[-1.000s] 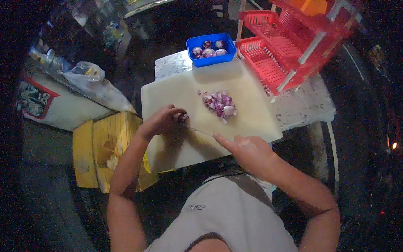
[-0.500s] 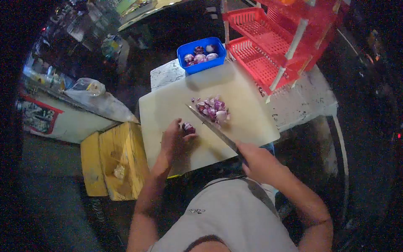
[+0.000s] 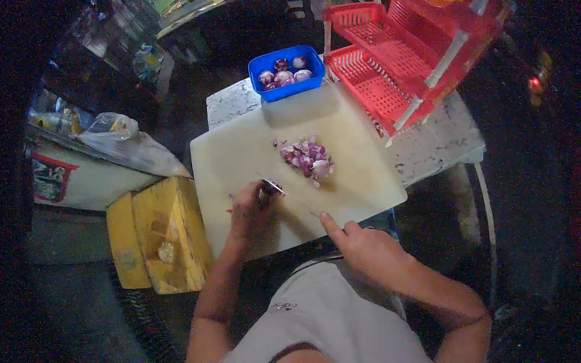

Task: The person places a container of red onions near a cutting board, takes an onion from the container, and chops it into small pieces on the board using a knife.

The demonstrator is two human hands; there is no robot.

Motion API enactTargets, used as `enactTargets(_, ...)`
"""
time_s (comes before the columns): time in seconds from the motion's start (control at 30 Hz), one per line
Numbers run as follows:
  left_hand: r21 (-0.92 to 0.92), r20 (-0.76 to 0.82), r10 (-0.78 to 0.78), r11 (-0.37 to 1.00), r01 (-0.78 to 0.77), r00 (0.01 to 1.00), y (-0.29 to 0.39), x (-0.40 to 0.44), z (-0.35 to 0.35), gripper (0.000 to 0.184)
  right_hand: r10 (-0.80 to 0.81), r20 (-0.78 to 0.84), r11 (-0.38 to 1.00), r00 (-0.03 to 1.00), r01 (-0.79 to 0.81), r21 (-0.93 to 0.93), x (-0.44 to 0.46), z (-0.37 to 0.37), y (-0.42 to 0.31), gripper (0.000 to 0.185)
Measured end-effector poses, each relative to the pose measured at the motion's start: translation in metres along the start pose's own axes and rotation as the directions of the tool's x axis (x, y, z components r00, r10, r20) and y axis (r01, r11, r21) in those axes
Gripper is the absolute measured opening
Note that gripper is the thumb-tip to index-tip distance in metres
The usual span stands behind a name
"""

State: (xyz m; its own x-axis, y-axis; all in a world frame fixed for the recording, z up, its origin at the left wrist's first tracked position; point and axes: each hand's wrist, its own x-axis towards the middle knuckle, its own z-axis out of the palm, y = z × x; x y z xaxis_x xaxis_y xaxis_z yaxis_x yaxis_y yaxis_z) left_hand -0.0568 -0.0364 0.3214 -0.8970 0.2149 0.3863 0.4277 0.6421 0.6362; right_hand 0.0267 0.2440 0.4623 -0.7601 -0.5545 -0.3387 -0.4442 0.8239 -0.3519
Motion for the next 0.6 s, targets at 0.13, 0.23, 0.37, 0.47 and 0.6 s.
enactTargets(0.13,-0.031,0.045,-0.019,0.999,0.020,0.999,-0.004,-0.002,-0.003,0.027,0.056,0.143,0.998,0.988,-0.051,-0.038,0.006,-0.019,-0.009,0.081)
enactTargets(0.23,-0.048,0.036,-0.011,0.999,0.013,0.999,-0.004,-0.002,-0.005,0.029,0.096,0.181,0.987,0.979,-0.118,0.112,0.023,-0.018,-0.015,0.082)
enactTargets(0.37,-0.022,0.062,-0.009,1.000,0.011,0.998,0.007,0.001,-0.012,0.029,-0.034,-0.123,0.964,0.992,0.065,0.259,0.051,0.035,0.013,0.083)
enactTargets(0.47,0.014,0.033,-0.046,0.999,0.046,0.998,-0.005,-0.007,-0.005,0.025,-0.009,-0.057,0.938,0.998,0.028,0.347,0.048,0.028,0.011,0.084)
enactTargets(0.6,-0.051,0.002,-0.095,0.994,0.095,0.995,0.011,-0.008,-0.007,0.022,0.052,-0.008,0.992,0.999,-0.051,0.112,0.029,0.016,0.002,0.082)
